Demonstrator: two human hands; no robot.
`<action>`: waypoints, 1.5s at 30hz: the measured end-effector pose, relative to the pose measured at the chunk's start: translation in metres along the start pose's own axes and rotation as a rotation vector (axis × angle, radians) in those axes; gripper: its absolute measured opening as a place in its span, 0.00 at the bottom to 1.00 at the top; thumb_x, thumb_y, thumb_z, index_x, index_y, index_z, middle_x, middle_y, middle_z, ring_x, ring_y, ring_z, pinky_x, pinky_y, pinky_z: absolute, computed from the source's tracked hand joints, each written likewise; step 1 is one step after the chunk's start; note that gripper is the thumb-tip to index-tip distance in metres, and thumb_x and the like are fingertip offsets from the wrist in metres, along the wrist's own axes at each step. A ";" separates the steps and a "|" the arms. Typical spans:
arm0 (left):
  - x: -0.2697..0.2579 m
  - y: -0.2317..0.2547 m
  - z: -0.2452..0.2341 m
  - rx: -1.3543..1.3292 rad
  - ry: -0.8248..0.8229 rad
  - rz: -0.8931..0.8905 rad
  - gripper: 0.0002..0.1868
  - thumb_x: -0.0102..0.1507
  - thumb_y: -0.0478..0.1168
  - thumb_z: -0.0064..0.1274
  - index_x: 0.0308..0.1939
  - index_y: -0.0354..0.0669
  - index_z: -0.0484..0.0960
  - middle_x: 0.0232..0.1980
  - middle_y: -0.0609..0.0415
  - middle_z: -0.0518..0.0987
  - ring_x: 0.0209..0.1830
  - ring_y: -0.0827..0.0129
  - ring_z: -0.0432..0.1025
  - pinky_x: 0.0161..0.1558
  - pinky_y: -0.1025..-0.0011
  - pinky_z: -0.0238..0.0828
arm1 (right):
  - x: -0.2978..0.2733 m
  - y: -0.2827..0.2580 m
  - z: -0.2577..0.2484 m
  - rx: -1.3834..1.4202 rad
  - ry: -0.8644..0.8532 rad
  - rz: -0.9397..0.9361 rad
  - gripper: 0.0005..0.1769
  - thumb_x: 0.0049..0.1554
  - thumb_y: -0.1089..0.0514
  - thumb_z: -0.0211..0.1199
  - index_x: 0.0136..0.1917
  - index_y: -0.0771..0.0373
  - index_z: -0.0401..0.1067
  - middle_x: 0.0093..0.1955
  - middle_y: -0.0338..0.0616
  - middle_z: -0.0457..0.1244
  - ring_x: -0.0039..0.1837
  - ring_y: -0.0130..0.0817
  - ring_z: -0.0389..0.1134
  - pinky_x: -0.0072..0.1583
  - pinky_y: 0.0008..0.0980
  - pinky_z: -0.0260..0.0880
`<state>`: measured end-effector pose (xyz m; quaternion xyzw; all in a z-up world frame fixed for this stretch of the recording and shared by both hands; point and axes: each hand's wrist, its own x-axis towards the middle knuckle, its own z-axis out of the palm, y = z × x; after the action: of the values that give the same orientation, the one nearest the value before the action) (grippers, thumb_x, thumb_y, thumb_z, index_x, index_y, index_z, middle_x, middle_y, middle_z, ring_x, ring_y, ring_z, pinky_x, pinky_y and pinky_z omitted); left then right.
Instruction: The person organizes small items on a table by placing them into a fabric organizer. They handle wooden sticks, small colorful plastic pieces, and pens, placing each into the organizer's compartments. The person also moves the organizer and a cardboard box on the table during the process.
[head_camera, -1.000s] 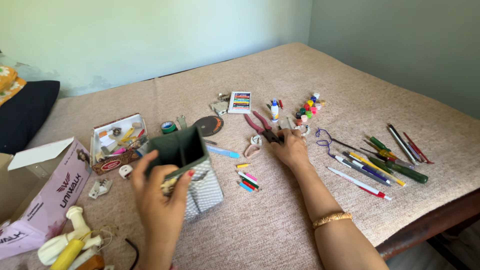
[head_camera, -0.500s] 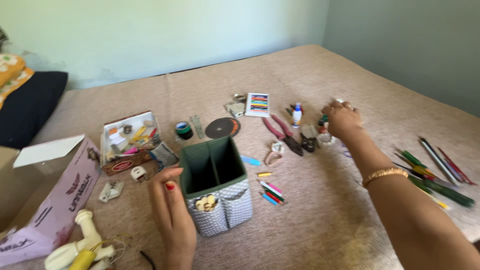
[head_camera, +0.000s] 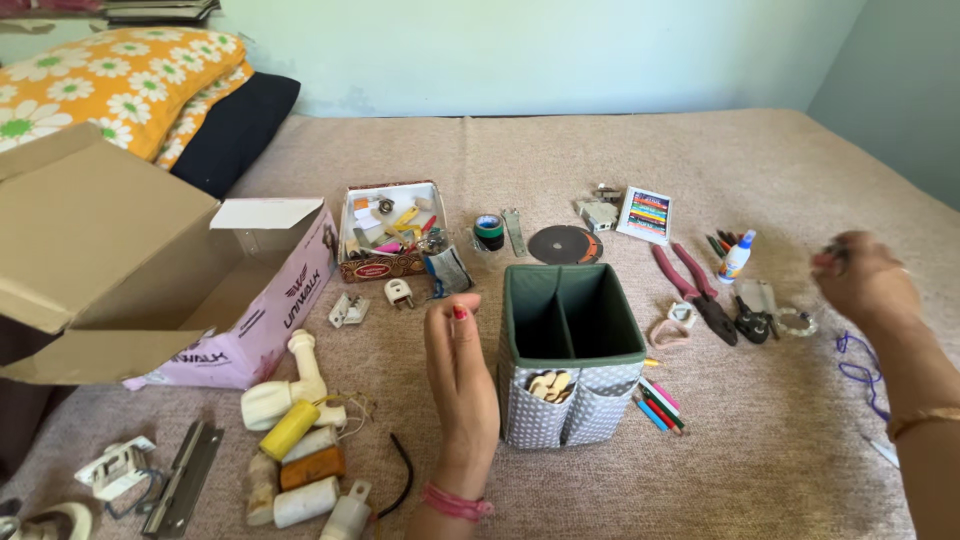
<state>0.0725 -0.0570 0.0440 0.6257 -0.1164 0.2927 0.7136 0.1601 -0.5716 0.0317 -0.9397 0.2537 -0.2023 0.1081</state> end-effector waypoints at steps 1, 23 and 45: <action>0.000 -0.001 0.000 -0.012 0.013 -0.015 0.18 0.74 0.49 0.33 0.50 0.39 0.74 0.54 0.50 0.77 0.60 0.63 0.71 0.65 0.63 0.64 | -0.005 0.000 -0.012 0.224 0.046 0.034 0.14 0.65 0.61 0.57 0.63 0.65 0.64 0.62 0.58 0.66 0.63 0.47 0.70 0.55 0.45 0.76; 0.010 -0.018 -0.002 -0.213 0.061 -0.243 0.18 0.72 0.51 0.39 0.53 0.41 0.74 0.52 0.49 0.79 0.55 0.64 0.74 0.58 0.65 0.70 | -0.193 -0.279 -0.147 1.282 -0.456 -0.504 0.23 0.56 0.68 0.60 0.64 0.62 0.67 0.52 0.43 0.68 0.53 0.32 0.72 0.52 0.31 0.77; 0.004 -0.011 -0.002 -0.033 -0.025 -0.287 0.22 0.70 0.57 0.38 0.52 0.43 0.72 0.50 0.52 0.78 0.53 0.67 0.74 0.54 0.63 0.73 | -0.215 -0.308 -0.127 0.594 -0.469 -0.578 0.26 0.49 0.58 0.72 0.61 0.58 0.72 0.47 0.45 0.73 0.48 0.34 0.74 0.50 0.33 0.73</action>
<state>0.0813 -0.0546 0.0361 0.6277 -0.0395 0.1781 0.7567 0.0681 -0.2115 0.1697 -0.9204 -0.1184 -0.0705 0.3658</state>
